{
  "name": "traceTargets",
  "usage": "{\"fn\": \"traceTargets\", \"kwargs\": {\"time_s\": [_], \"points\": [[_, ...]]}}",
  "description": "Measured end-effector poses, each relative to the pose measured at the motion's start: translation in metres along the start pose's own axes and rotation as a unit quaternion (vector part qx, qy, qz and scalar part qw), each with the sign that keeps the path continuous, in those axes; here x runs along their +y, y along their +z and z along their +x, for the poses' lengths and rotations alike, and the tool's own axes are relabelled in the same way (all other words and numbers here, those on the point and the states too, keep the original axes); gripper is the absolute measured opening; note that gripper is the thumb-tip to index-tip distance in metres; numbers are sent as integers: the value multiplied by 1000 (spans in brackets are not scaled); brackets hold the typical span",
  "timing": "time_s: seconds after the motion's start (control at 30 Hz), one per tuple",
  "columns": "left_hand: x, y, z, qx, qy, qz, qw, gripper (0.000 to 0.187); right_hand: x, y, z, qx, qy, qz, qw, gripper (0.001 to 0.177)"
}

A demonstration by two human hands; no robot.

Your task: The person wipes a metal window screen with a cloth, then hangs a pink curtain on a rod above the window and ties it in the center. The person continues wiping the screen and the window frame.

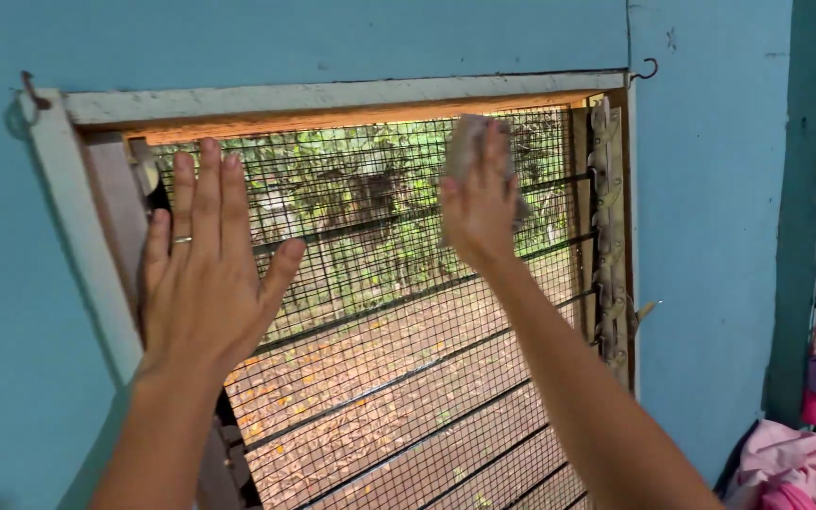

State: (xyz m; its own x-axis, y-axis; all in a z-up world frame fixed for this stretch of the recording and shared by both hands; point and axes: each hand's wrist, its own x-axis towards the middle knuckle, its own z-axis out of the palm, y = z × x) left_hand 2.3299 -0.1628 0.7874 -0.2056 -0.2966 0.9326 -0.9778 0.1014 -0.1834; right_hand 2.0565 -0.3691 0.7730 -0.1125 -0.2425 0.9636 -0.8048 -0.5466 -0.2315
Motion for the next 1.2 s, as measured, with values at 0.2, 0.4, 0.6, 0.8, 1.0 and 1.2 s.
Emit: {"fn": "traceTargets", "kwargs": {"time_s": [0.2,0.4,0.6,0.8,1.0,1.2], "points": [[2,0,4,-1,13,31,999,90,101,-18,19,-2,81,24,996,82],[0,3,1,7,25,41,999,91,162,-24,22,-19,196,92,976,73],[0,6,4,-3,48,57,997,89,171,-29,20,55,205,369,905,49],[1,1,-3,-6,37,13,999,86,82,-44,-37,71,224,452,860,40],[3,-7,-5,14,6,-68,998,86,-85,-11,-102,83,-21,370,925,72],[1,-6,-5,7,5,-78,997,87,-185,-9,-151,-16,-153,128,980,67]]}}
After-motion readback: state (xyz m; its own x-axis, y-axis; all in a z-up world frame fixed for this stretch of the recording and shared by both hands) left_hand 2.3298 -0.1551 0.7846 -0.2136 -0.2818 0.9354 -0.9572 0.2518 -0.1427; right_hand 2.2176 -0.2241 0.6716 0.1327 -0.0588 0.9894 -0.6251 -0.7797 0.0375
